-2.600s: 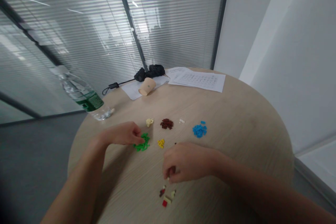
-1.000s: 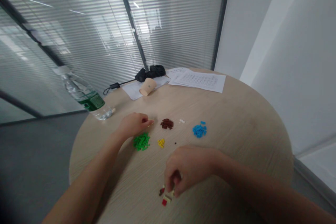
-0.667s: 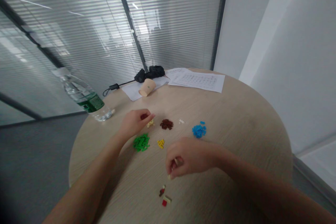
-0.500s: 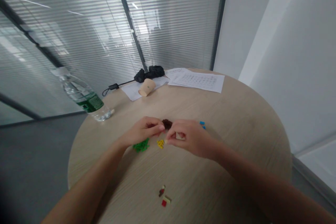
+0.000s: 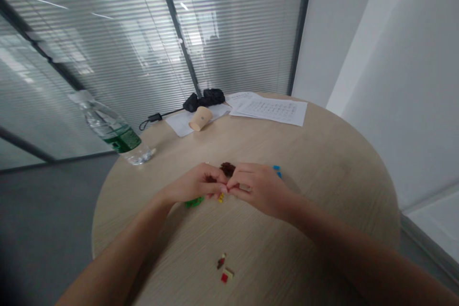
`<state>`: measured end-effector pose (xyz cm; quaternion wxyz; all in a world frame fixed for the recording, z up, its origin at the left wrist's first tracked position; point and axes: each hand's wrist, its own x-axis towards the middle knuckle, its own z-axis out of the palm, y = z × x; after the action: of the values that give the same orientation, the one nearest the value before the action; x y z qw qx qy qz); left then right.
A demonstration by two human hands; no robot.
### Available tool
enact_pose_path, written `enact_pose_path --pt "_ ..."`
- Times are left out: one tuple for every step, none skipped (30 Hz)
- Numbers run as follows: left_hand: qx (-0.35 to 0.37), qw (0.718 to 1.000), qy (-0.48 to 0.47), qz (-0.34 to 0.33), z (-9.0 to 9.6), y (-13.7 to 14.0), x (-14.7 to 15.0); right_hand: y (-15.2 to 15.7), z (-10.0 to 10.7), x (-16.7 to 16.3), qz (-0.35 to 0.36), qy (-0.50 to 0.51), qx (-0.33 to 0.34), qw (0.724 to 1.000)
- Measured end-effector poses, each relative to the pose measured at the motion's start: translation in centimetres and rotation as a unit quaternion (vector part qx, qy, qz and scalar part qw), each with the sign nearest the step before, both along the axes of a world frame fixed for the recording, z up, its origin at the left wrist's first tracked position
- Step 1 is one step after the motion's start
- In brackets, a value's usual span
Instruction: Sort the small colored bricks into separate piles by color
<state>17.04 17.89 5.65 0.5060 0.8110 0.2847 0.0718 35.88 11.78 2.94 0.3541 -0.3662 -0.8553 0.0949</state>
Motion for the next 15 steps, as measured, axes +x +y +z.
enact_pose_path --pt "0.017 1.000 0.005 0.002 0.0 0.1 -0.1 0.0 0.0 0.0 -0.005 0.002 -0.008 1.000" --pt "0.042 0.999 0.010 0.009 0.1 0.4 -0.3 0.0 0.0 0.0 -0.012 0.008 -0.017 1.000" --pt "0.079 0.996 0.021 0.024 0.1 0.7 -0.6 0.0 0.0 0.0 -0.019 0.015 -0.026 0.999" --pt "0.127 0.990 0.040 0.048 0.2 1.1 -1.0 -0.1 -0.1 -0.1 -0.021 0.020 -0.036 0.999" --pt "0.183 0.978 0.068 0.078 0.2 1.6 -1.5 -0.1 0.0 -0.1 -0.013 0.024 -0.045 0.999" --pt "0.251 0.955 0.113 0.113 0.3 2.1 -1.9 -0.3 0.0 -0.2 0.004 0.025 -0.054 0.998" --pt "0.312 0.924 0.162 0.146 0.3 2.6 -2.4 -0.4 0.0 -0.3 0.030 0.020 -0.065 0.997" --pt "0.348 0.899 0.206 0.168 0.3 3.0 -2.9 -0.6 0.0 -0.5 0.061 0.009 -0.080 0.995" --pt "0.370 0.879 0.237 0.184 0.4 3.3 -3.3 -0.8 0.1 -0.7 0.092 -0.006 -0.099 0.991" --pt "0.383 0.865 0.259 0.195 0.3 3.6 -3.6 -1.0 0.1 -0.9 0.122 -0.022 -0.118 0.985" --pt "0.388 0.856 0.274 0.201 0.3 3.8 -3.8 -1.2 0.1 -1.2 0.148 -0.036 -0.135 0.979" --pt "0.392 0.851 0.282 0.206 0.3 3.9 -4.0 -1.4 0.0 -1.4 0.171 -0.049 -0.149 0.973" --pt "0.394 0.847 0.289 0.210 0.2 4.0 -4.1 -1.5 -0.1 -1.6 0.191 -0.059 -0.160 0.967" --pt "0.394 0.844 0.295 0.213 0.1 4.0 -4.1 -1.7 -0.3 -1.8 0.207 -0.067 -0.167 0.962" --pt "0.394 0.841 0.302 0.215 0.0 4.0 -4.0 -1.8 -0.5 -1.9 0.220 -0.075 -0.172 0.957"
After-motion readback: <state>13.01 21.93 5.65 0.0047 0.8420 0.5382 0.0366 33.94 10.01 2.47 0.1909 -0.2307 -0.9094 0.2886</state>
